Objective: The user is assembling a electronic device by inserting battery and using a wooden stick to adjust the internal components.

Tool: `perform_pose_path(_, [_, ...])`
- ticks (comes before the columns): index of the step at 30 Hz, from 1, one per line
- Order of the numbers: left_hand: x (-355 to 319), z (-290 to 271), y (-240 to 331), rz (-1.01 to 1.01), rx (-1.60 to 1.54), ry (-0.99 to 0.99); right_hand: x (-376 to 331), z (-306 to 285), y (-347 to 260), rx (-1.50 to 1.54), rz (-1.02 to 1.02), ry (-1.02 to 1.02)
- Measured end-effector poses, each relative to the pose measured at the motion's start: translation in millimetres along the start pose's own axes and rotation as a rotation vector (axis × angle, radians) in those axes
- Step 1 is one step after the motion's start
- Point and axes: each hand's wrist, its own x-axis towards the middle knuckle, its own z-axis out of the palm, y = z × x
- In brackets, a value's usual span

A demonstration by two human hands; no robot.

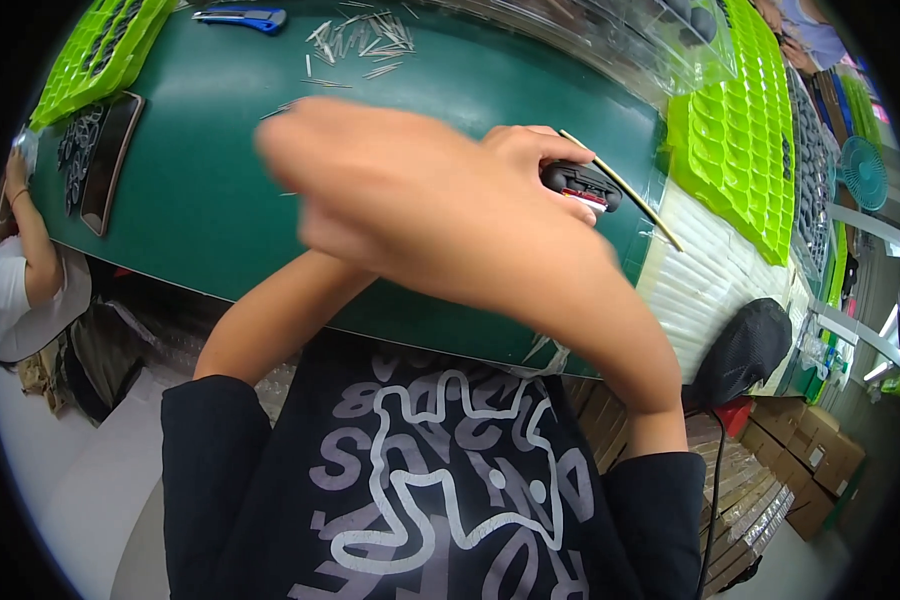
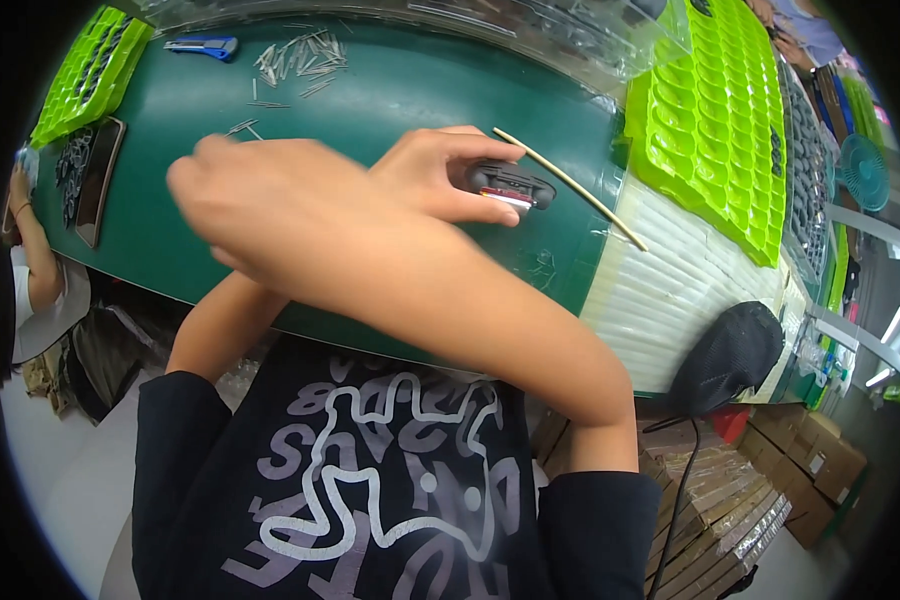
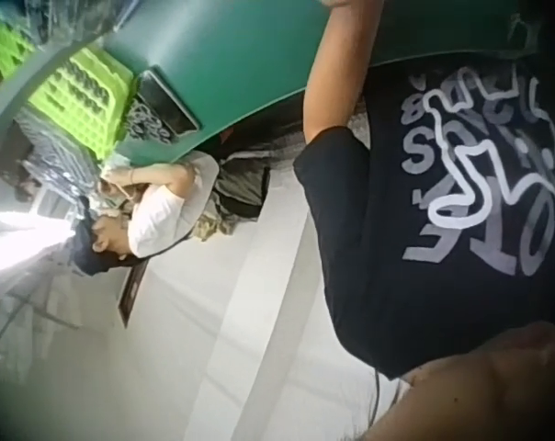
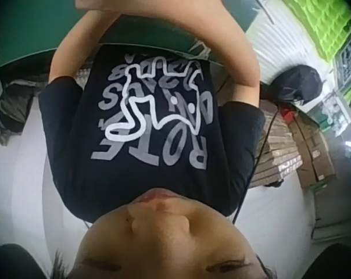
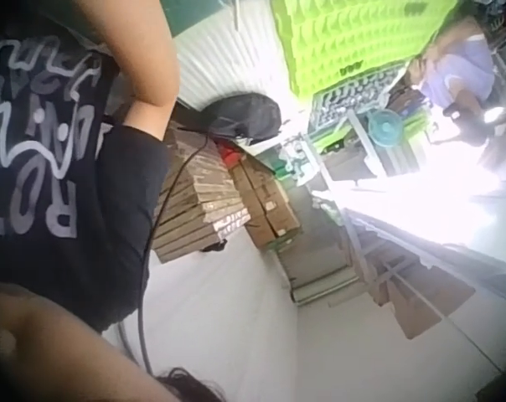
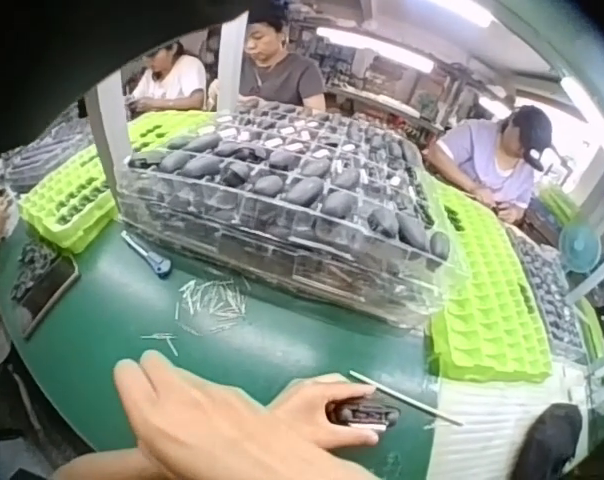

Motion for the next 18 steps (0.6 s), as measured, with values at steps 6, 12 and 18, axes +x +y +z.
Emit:
perform_pose_path(6, [1.8,-10.3,16.0,-0.116,-0.084,-0.140,-115.1,-86.1,52.1,0.184,0.352,0.171])
perform_pose_path(12, [-0.7,-6.0,28.4,-0.144,0.026,-0.114,-152.8,-86.3,83.7,0.100,0.438,0.260])
perform_pose_path(18, [7.0,-11.3,28.2,-0.189,-0.038,-0.192,-156.0,-79.1,87.4,0.082,0.424,0.303])
